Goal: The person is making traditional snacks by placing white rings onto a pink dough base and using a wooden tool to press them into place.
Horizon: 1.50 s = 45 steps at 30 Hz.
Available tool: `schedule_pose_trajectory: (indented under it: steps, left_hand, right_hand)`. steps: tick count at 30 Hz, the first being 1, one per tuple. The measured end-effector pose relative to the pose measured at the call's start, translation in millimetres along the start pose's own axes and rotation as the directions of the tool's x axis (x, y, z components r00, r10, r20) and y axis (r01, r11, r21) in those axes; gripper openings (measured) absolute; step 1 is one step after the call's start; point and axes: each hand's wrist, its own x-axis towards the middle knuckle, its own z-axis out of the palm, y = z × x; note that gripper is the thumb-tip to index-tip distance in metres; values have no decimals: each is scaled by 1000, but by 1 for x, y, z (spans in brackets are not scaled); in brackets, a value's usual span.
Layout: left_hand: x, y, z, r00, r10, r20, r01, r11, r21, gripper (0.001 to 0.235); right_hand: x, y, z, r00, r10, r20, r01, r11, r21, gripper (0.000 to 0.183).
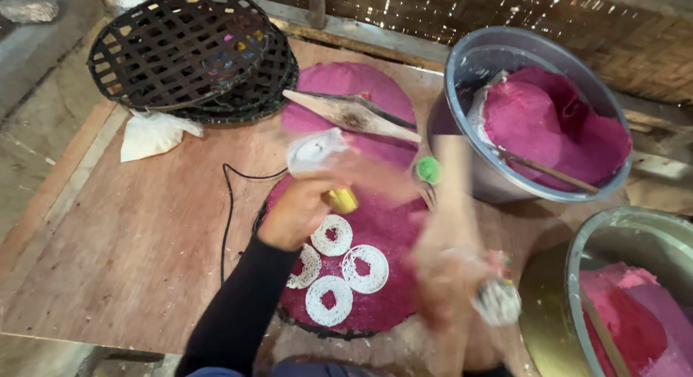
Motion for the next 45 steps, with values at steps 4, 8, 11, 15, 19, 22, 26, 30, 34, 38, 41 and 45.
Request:
schedule_pose_trajectory:
  steps: [4, 8, 11, 15, 19, 22, 26, 30, 34, 38, 41, 45]
  left_hand:
    - [-26, -11, -1, 884, 432, 179, -333, 313, 890, 34]
    - [-61, -20, 22, 781, 378, 498, -549, 34, 835, 43]
    - [-69, -13, 35, 782, 298, 547, -546, -96, 832, 41]
    - [-78, -16, 42, 768, 218, 602, -544, -273, 794, 21]
    - [-95, -38, 38, 856, 54, 515, -507, -116, 854, 39]
    - [-109, -60, 33, 863, 63, 502, -503, 18, 864, 42]
    - [-110, -85, 19, 875, -52, 482, -479, 60, 876, 46]
    - [-83, -101, 2, 870, 195, 454, -482, 137, 865, 49]
    - [-29, -69, -6, 826, 55, 561, -564, 119, 817, 37]
    - [35, -19, -20, 635, 172, 753, -427, 891, 157, 107]
    - [58, -18, -26, 727, 171, 665, 20, 963, -270, 93]
    - [58, -45, -42, 737, 144, 661, 112, 937, -330, 68]
  right_hand:
    - [-5, -25, -22, 970, -243, 13, 233, 915, -329, 99]
    - [-20, -26, -30, 944, -308, 116, 301, 669, -679, 107]
    - [-27, -31, -24, 918, -331, 218, 336, 360, -870, 98]
    - [-41, -40, -12, 896, -272, 352, 408, 190, -893, 99]
    - [-53, -26, -9, 939, -199, 280, 334, 340, -879, 111]
    - [-65, 2, -17, 969, -47, 242, 245, 301, -922, 114]
    - [-76, 31, -41, 992, -13, 124, 114, 483, -868, 125]
    - [-61, 7, -81, 972, 202, 116, 12, 452, -892, 120]
    - [-36, -47, -110, 841, 539, -45, -383, 534, -754, 95]
    - [-22, -74, -110, 822, 567, 56, -353, 583, -732, 81]
    - [1, -77, -108, 770, 635, -61, -418, 431, -800, 88]
    - [26, -64, -121, 725, 683, -91, -489, 417, -766, 88]
